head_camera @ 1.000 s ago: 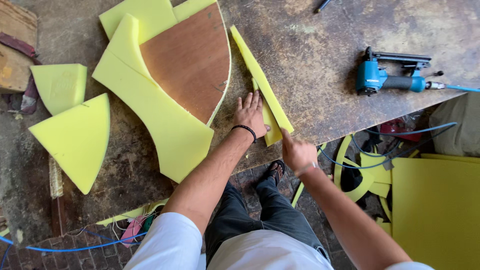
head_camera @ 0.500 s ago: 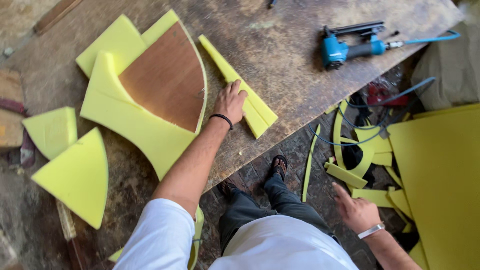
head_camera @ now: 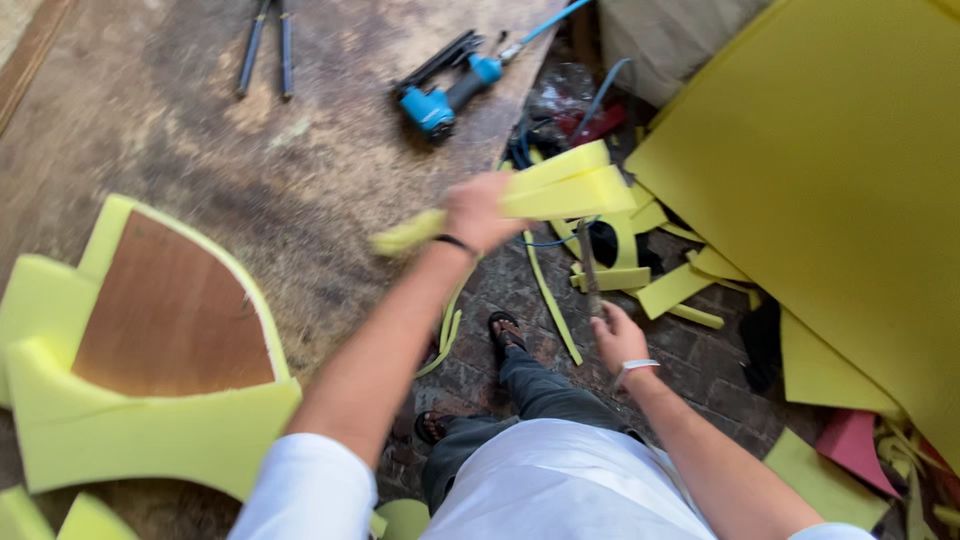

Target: The person cuts yellow foam sheets into curved shapes on a workbench, using a hand saw to slice strips off the foam edges and trim pieces to size. They reposition the foam pieces between cuts, then pick up a piece of fabric and walk across the workshop.

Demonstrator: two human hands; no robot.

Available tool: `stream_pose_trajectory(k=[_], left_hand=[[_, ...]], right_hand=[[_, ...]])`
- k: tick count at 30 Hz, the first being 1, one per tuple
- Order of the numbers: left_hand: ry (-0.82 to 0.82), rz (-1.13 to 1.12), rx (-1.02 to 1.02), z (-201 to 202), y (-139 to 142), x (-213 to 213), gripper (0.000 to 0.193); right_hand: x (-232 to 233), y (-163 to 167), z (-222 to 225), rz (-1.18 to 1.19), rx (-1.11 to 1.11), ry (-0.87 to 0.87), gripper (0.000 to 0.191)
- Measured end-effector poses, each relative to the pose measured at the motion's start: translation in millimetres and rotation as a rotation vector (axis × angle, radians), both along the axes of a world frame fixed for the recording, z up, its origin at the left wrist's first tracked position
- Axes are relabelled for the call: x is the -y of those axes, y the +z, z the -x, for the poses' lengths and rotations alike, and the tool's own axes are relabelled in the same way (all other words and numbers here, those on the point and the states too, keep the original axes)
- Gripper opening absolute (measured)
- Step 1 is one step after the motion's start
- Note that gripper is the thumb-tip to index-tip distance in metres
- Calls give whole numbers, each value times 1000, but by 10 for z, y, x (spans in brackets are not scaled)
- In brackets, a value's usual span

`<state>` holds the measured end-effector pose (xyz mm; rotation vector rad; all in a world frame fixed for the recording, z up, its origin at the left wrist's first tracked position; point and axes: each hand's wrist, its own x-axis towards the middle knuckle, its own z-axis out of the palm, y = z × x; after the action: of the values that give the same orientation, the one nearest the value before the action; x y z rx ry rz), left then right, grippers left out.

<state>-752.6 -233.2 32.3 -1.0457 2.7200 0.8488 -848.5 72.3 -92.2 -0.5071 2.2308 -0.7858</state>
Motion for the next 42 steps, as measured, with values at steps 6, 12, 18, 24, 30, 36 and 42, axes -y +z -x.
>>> stream_pose_trajectory(k=[6,12,18,24,30,36,42], left_hand=[[-925,-171,-640,1272,741,-2334,107],[-263,-281,-591,-50,-15,-895,64],[963,66,-297,-2964,-471,403,44],[1552,270,-23,-5238,-302,352,54],[1647,250,-58,-6014,-237,673,73],[1691,246,316,-6259,-398,1176,43],[1502,537,-215,-6138,-455,1170,39]], right_hand=[[24,-5,-292,30,152,-146,44],[379,64,-517,239,-45,-40,42],[1322,303,-944,635,137,209,45],[2187,600,-1956,442,98,601,46],[2184,671,-2858,405,123,674,49],[1971,599,-3071,325,167,597,49],[1832,519,-2727,419,262,414,46]])
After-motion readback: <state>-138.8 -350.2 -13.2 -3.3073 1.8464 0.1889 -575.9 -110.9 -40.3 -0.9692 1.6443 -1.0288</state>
